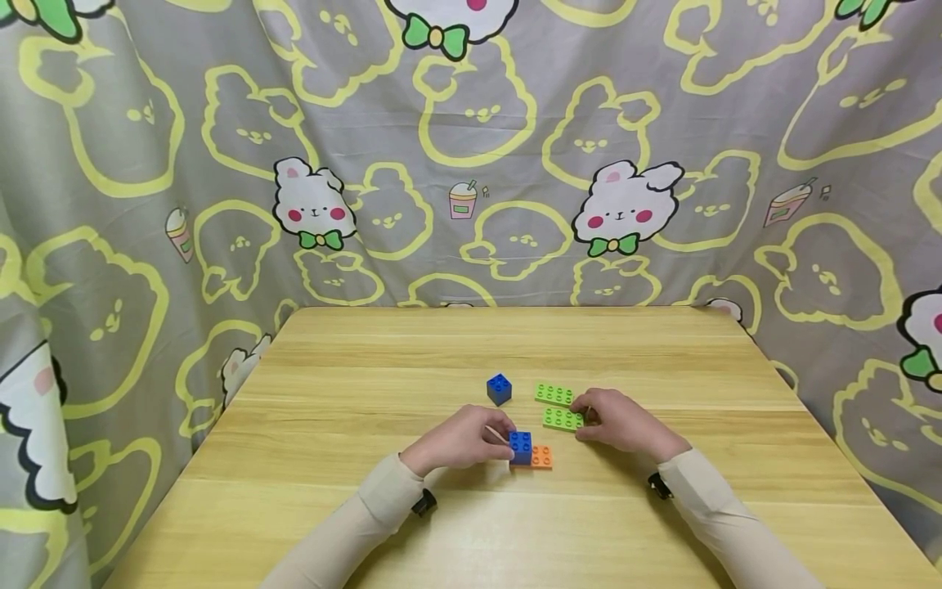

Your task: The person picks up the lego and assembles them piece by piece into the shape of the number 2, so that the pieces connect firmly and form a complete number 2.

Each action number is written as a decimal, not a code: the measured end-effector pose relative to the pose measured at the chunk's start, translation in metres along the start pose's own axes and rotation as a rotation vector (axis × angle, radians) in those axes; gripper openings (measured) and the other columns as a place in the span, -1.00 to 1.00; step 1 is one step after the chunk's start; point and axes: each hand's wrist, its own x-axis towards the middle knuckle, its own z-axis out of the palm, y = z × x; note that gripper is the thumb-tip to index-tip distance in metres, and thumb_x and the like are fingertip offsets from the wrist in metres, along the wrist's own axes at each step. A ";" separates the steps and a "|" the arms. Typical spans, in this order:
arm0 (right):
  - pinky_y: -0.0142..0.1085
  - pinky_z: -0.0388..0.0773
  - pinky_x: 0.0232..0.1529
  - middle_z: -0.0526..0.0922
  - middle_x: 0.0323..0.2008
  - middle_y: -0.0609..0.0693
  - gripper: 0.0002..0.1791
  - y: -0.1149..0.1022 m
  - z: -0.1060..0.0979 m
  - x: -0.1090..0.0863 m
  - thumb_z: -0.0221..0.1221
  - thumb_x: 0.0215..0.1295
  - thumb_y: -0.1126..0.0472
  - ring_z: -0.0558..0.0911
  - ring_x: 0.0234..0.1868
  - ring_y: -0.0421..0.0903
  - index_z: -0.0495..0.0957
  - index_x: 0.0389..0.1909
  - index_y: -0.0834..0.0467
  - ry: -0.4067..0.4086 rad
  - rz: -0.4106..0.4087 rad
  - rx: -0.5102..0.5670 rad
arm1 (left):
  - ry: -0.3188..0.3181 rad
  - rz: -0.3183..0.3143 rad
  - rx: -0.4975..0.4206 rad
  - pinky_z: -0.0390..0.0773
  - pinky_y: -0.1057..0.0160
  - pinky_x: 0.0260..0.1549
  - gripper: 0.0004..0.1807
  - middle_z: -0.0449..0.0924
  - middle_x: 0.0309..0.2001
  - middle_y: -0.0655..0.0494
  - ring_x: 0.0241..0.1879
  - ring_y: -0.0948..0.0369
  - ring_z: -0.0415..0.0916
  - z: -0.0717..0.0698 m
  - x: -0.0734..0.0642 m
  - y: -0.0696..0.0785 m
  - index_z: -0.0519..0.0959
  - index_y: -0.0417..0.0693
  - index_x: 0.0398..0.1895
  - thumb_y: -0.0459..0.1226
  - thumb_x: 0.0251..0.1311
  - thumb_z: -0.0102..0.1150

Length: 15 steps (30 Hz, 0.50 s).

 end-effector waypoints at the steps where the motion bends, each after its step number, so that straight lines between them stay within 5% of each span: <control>1: -0.18 0.56 -0.15 0.68 -0.20 -0.04 -0.59 0.000 0.000 0.000 0.45 0.20 0.22 0.55 -0.25 -0.17 0.67 0.03 0.29 -0.001 -0.002 -0.004 | 0.002 0.000 0.002 0.65 0.39 -0.17 -0.74 0.74 -0.10 0.07 -0.14 0.25 0.74 0.000 0.000 0.000 0.66 -0.11 -0.01 -0.28 0.26 0.41; 15: -0.28 0.50 -0.26 0.62 -0.28 -0.07 -0.66 0.000 -0.004 -0.002 0.38 0.27 0.27 0.52 -0.32 -0.20 0.68 0.03 0.29 0.026 -0.052 -0.033 | 0.012 -0.023 0.006 0.67 0.37 -0.20 -0.70 0.70 -0.03 0.04 -0.12 0.22 0.75 0.000 -0.001 -0.001 0.64 -0.12 0.05 -0.29 0.28 0.39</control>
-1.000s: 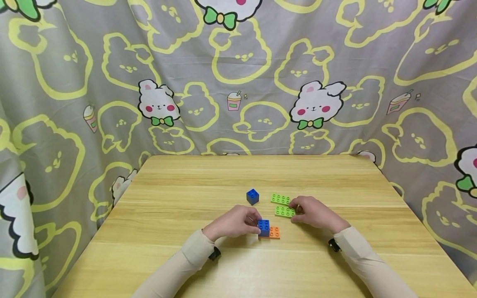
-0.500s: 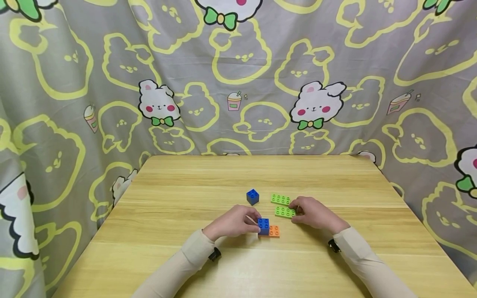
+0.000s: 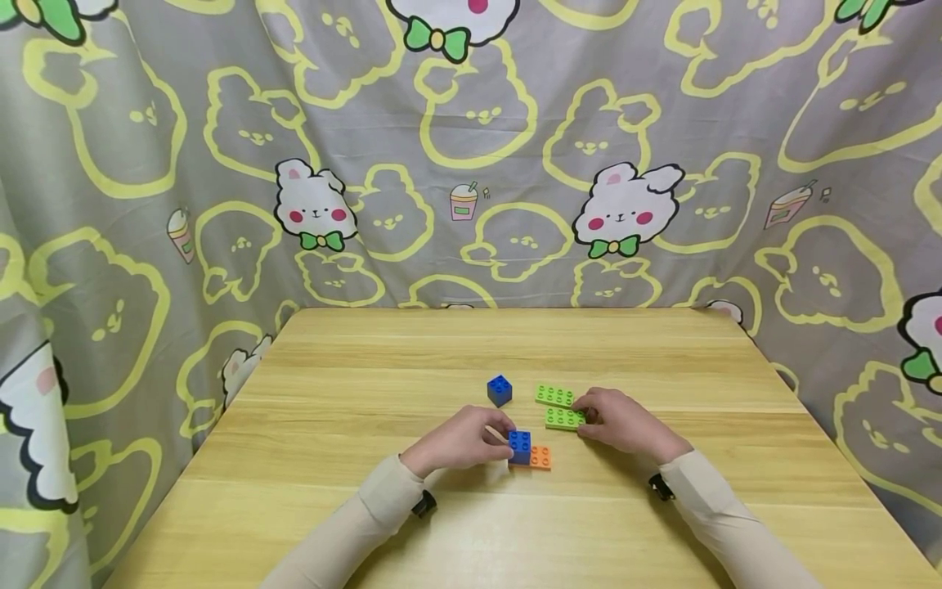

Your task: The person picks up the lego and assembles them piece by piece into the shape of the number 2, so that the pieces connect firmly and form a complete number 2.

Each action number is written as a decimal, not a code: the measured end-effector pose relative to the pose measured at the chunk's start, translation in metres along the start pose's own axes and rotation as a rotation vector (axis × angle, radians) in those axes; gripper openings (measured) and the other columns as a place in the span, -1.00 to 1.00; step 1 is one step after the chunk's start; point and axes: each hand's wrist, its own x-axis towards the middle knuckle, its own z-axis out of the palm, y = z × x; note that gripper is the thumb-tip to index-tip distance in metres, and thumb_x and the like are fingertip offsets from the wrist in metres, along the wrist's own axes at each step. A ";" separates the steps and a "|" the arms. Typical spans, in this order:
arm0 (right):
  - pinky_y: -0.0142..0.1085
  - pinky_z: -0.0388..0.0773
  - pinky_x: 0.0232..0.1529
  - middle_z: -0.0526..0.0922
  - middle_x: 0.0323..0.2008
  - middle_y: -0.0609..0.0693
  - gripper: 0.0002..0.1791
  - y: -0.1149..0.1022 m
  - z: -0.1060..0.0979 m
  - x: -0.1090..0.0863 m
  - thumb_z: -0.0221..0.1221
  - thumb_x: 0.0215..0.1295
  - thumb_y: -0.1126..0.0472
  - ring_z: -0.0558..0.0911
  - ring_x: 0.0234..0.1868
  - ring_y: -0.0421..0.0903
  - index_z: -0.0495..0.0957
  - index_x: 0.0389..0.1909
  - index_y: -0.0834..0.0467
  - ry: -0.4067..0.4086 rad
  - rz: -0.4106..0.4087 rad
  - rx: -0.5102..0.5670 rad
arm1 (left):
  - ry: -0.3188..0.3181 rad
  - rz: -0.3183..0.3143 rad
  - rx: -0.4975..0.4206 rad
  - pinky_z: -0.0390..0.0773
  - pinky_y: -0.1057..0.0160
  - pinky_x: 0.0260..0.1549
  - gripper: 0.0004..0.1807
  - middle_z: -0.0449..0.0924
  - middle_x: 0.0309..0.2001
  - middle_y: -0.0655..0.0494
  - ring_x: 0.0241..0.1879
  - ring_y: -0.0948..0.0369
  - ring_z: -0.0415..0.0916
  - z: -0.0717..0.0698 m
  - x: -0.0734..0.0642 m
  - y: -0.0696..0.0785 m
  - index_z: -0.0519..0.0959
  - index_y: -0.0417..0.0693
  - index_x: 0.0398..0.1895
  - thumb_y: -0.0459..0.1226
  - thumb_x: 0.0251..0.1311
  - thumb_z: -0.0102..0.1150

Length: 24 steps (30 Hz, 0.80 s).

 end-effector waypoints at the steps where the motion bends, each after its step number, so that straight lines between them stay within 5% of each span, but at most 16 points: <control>1: -0.28 0.50 -0.26 0.62 -0.28 -0.06 -0.66 0.000 0.000 0.000 0.38 0.27 0.27 0.52 -0.32 -0.20 0.68 0.04 0.29 0.000 -0.001 0.002 | 0.000 -0.002 0.002 0.67 0.37 -0.21 -0.70 0.70 -0.03 0.04 -0.11 0.22 0.75 0.000 0.000 0.000 0.64 -0.11 0.05 -0.29 0.28 0.39; 24: -0.31 0.60 -0.24 0.68 -0.06 0.02 -0.66 -0.013 -0.011 -0.002 0.33 0.35 0.25 0.64 -0.20 -0.18 0.65 0.10 0.27 0.041 -0.027 0.058 | 0.016 0.016 0.005 0.66 0.37 -0.21 -0.69 0.72 -0.08 0.08 -0.15 0.27 0.74 0.002 0.001 -0.002 0.65 -0.11 0.03 -0.25 0.26 0.41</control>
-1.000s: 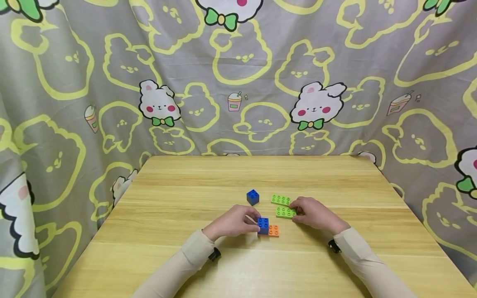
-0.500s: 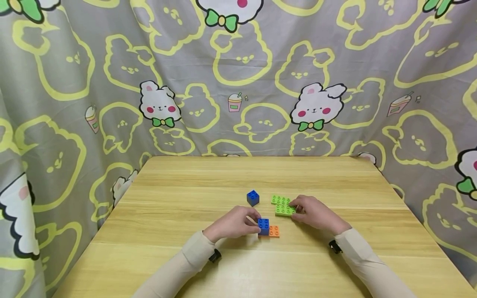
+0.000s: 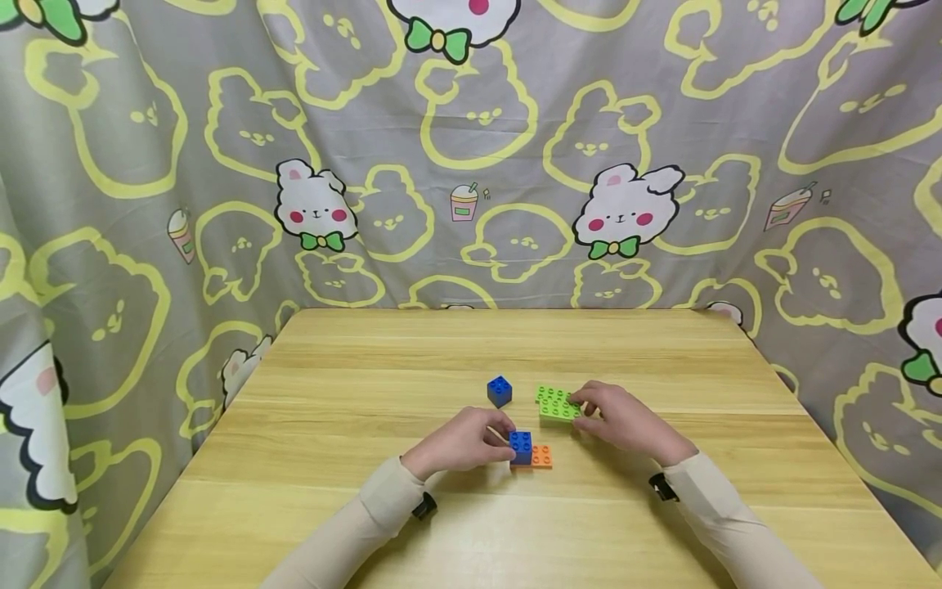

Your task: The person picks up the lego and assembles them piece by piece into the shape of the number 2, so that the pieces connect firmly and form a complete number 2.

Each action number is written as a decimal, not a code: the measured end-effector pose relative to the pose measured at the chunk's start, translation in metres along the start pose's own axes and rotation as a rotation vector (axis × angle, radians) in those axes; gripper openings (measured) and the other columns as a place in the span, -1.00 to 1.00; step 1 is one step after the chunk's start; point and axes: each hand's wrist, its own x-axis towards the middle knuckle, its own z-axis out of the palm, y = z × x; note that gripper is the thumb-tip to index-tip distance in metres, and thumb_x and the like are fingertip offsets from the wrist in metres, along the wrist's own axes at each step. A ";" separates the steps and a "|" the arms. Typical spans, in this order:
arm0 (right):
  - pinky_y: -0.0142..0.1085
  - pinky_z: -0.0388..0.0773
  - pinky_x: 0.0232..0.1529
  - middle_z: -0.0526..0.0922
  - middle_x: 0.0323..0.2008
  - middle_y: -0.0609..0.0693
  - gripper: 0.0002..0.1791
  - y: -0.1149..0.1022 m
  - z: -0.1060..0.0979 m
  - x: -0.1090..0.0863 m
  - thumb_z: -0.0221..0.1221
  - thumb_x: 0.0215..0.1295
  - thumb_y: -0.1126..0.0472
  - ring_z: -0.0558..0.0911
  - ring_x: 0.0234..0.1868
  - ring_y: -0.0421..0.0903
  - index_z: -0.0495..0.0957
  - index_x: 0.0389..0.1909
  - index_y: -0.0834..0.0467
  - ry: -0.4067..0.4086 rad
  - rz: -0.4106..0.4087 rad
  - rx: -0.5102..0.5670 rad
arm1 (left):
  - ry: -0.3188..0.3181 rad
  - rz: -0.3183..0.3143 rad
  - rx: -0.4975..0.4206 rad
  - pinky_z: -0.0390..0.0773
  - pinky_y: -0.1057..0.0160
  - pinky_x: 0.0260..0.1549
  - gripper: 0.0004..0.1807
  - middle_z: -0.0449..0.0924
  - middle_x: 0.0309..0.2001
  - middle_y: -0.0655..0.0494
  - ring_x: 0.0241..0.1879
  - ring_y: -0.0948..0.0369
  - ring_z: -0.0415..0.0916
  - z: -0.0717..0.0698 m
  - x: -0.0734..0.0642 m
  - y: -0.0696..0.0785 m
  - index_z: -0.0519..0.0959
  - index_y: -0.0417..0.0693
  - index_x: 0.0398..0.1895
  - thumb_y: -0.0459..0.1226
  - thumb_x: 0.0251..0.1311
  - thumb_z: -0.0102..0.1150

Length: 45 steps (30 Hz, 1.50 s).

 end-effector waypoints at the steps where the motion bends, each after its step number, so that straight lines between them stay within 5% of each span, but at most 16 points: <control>1: -0.31 0.61 -0.23 0.69 -0.06 0.03 -0.66 -0.001 0.000 0.000 0.33 0.35 0.25 0.64 -0.19 -0.18 0.65 0.10 0.27 0.001 -0.002 -0.002 | 0.001 0.000 0.001 0.66 0.38 -0.21 -0.69 0.73 -0.09 0.08 -0.15 0.27 0.74 0.000 0.000 0.000 0.65 -0.11 0.03 -0.25 0.26 0.42; 13: -0.26 0.62 -0.19 0.69 -0.06 0.01 -0.66 -0.006 -0.003 -0.002 0.34 0.34 0.24 0.65 -0.18 -0.17 0.66 0.10 0.24 0.024 -0.007 -0.027 | 0.028 0.011 0.013 0.65 0.37 -0.18 -0.59 0.71 -0.05 0.07 -0.12 0.26 0.72 -0.002 -0.001 0.001 0.63 -0.17 0.07 -0.14 0.25 0.43; 21: -0.23 0.62 -0.16 0.68 -0.06 0.01 -0.65 -0.012 -0.004 -0.002 0.34 0.33 0.24 0.66 -0.16 -0.11 0.66 0.10 0.24 0.028 -0.003 -0.034 | 0.104 0.059 0.103 0.61 0.17 0.02 -0.57 0.72 -0.02 0.06 0.00 0.21 0.63 -0.009 -0.002 0.003 0.65 -0.15 0.07 -0.03 0.33 0.32; 37: -0.19 0.63 -0.11 0.68 -0.03 -0.01 -0.65 -0.024 -0.007 -0.004 0.33 0.36 0.19 0.66 -0.13 -0.12 0.65 0.12 0.19 0.030 -0.022 -0.063 | 0.288 0.140 0.066 0.46 -0.15 0.24 -0.53 0.65 0.14 -0.04 0.18 -0.04 0.55 -0.009 -0.003 0.010 0.58 -0.07 0.24 -0.10 0.34 0.34; 45: -0.19 0.64 -0.11 0.68 -0.03 -0.03 -0.66 -0.030 -0.007 -0.005 0.34 0.35 0.18 0.67 -0.13 -0.11 0.66 0.10 0.17 0.033 -0.059 -0.080 | 0.341 0.153 0.085 0.45 -0.06 0.28 -0.52 0.66 0.12 0.07 0.21 -0.03 0.55 -0.008 -0.005 0.016 0.58 -0.03 0.27 -0.11 0.32 0.35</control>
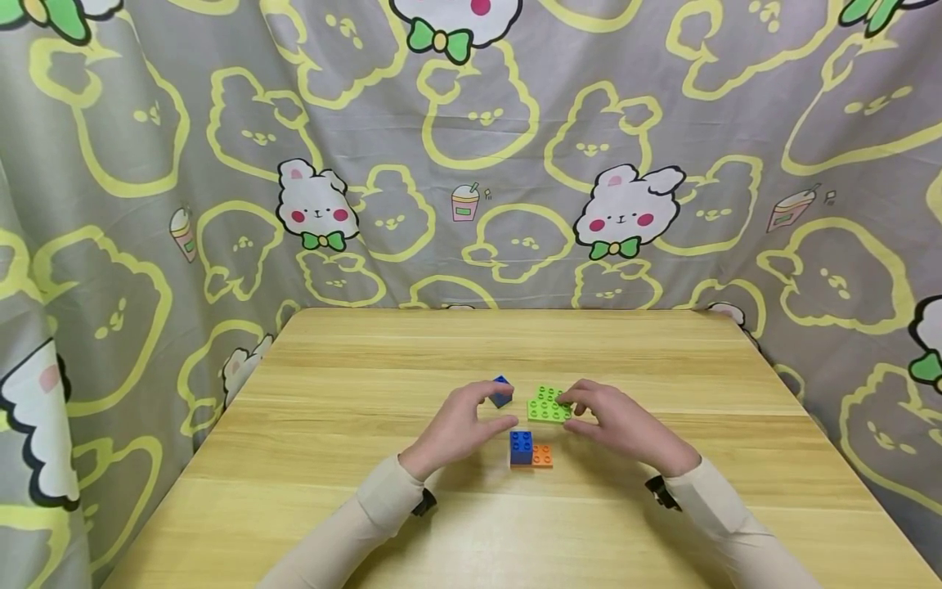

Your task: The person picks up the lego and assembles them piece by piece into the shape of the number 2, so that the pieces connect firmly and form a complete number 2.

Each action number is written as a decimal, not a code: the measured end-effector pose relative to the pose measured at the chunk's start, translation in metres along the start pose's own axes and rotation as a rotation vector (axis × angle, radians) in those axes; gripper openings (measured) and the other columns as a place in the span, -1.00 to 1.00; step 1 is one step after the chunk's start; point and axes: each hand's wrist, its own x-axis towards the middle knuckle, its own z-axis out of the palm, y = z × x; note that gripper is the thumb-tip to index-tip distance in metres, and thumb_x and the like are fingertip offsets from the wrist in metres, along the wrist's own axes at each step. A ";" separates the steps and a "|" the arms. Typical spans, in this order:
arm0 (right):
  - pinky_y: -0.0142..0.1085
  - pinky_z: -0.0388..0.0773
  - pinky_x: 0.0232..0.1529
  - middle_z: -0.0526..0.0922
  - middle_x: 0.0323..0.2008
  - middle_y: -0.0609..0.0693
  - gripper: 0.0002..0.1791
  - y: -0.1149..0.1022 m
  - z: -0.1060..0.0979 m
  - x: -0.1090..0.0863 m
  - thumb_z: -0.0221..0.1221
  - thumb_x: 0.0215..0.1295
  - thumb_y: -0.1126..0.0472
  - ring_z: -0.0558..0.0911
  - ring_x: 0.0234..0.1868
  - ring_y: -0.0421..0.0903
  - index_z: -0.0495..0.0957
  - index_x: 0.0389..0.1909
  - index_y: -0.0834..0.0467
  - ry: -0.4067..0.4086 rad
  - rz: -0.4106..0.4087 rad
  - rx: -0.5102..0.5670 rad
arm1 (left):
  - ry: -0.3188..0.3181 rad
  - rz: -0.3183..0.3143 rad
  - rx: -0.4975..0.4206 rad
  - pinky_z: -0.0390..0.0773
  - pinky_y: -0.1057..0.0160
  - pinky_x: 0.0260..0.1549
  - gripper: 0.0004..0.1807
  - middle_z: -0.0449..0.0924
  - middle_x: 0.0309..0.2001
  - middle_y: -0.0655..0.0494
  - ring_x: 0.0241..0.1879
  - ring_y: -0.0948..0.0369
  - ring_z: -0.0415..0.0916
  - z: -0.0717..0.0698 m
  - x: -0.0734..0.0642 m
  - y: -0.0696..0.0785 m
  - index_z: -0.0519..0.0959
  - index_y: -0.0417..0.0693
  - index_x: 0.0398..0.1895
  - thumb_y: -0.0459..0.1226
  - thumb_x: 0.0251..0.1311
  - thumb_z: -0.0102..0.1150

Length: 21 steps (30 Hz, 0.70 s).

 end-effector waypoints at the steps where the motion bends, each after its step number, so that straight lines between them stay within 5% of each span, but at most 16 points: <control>1: -0.19 0.64 -0.11 0.68 -0.03 -0.03 -0.66 -0.001 0.000 0.000 0.34 0.35 0.18 0.67 -0.13 -0.11 0.66 0.10 0.17 -0.002 0.000 -0.004 | -0.001 0.001 0.000 0.45 -0.06 0.29 -0.52 0.66 0.14 0.04 0.22 -0.04 0.54 0.000 0.000 0.001 0.58 -0.03 0.27 -0.11 0.32 0.35; 21: -0.27 0.62 -0.17 0.67 -0.05 -0.11 -0.64 -0.015 -0.001 -0.002 0.37 0.32 0.16 0.63 -0.18 -0.25 0.66 0.12 0.12 -0.005 -0.027 -0.015 | -0.024 0.007 -0.014 0.51 -0.15 0.19 -0.56 0.68 0.13 0.08 0.19 -0.04 0.56 0.005 -0.001 0.003 0.67 -0.05 0.18 -0.08 0.29 0.39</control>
